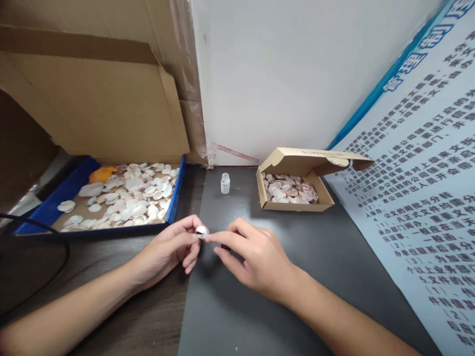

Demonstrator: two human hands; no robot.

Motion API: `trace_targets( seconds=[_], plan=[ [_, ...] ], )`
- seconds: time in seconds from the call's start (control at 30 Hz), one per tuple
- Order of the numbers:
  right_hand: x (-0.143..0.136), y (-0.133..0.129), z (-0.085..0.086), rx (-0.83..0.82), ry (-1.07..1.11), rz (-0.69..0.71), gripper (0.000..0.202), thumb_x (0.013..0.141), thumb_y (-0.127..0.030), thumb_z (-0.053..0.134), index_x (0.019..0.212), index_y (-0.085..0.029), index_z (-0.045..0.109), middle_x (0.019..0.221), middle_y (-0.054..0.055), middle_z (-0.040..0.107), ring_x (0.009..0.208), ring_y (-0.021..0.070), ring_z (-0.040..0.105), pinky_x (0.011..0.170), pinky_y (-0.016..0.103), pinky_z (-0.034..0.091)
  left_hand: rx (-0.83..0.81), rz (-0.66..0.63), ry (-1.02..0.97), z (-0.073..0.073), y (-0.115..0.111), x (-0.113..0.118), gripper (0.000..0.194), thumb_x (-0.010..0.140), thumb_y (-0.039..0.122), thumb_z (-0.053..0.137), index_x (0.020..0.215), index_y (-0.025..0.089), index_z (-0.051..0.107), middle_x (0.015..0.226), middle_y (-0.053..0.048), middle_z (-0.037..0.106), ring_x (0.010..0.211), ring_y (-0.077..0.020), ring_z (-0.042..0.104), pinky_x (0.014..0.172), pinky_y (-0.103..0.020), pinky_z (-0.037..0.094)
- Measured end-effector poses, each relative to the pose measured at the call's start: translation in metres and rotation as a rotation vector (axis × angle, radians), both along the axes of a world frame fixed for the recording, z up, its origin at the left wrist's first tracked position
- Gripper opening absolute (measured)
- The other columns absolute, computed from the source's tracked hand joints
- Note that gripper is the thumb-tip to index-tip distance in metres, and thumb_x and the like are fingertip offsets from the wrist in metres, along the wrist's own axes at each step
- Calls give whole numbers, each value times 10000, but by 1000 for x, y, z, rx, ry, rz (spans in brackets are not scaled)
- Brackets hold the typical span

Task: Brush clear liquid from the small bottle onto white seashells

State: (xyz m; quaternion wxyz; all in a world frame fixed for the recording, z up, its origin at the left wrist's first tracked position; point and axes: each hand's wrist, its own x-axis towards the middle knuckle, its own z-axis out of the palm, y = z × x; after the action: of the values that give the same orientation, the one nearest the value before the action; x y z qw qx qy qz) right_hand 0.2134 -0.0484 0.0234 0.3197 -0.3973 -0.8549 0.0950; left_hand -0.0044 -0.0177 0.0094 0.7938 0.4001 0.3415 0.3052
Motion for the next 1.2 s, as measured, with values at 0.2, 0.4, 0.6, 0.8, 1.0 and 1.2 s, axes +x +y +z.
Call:
trace_targets(
  seconds=[0.2, 0.4, 0.6, 0.8, 1.0, 1.2],
  plan=[
    [0, 0, -1, 0, 14, -7, 210, 998, -227, 530, 1129, -205, 692, 859, 41, 645, 662, 123, 625, 596, 237, 523, -14, 28, -8, 1, 0, 1, 212, 808, 282, 694, 819, 191, 502, 646, 54, 559, 423, -52, 419, 425, -186, 450],
    [0, 0, -1, -7, 13, -71, 204, 1000, -226, 524, 1111, -196, 693, 875, 50, 642, 660, 122, 615, 587, 238, 522, -17, 43, -13, 3, 0, 1, 200, 811, 274, 688, 820, 183, 511, 672, 48, 578, 429, -45, 418, 417, -183, 455],
    [0, 0, 0, -3, -8, -53, 209, 1003, -220, 521, 1125, -203, 690, 880, 50, 640, 689, 139, 627, 609, 262, 527, -32, 8, -5, 4, 1, 0, 202, 832, 294, 670, 831, 180, 503, 710, 38, 620, 399, -38, 452, 395, -174, 443],
    [0, 0, 0, -9, -9, -17, 206, 991, -198, 531, 1124, -197, 688, 883, 52, 634, 706, 151, 632, 622, 273, 529, -19, -8, 12, 1, 1, -1, 214, 856, 324, 659, 839, 181, 501, 717, 39, 635, 370, -33, 453, 362, -161, 416],
    [-1, 0, 0, 1, 20, -44, 198, 985, -191, 536, 1114, -186, 687, 877, 51, 622, 692, 144, 621, 622, 268, 528, 5, -16, 31, 0, 1, 0, 226, 872, 348, 651, 839, 182, 501, 668, 52, 608, 363, -31, 444, 369, -154, 409],
    [0, -1, 1, -16, 13, -82, 197, 974, -180, 545, 1101, -174, 696, 879, 58, 619, 666, 146, 618, 597, 277, 526, 37, -10, 37, 1, 0, 0, 241, 880, 364, 655, 840, 189, 496, 618, 70, 561, 377, -34, 440, 392, -151, 406]
  ],
)
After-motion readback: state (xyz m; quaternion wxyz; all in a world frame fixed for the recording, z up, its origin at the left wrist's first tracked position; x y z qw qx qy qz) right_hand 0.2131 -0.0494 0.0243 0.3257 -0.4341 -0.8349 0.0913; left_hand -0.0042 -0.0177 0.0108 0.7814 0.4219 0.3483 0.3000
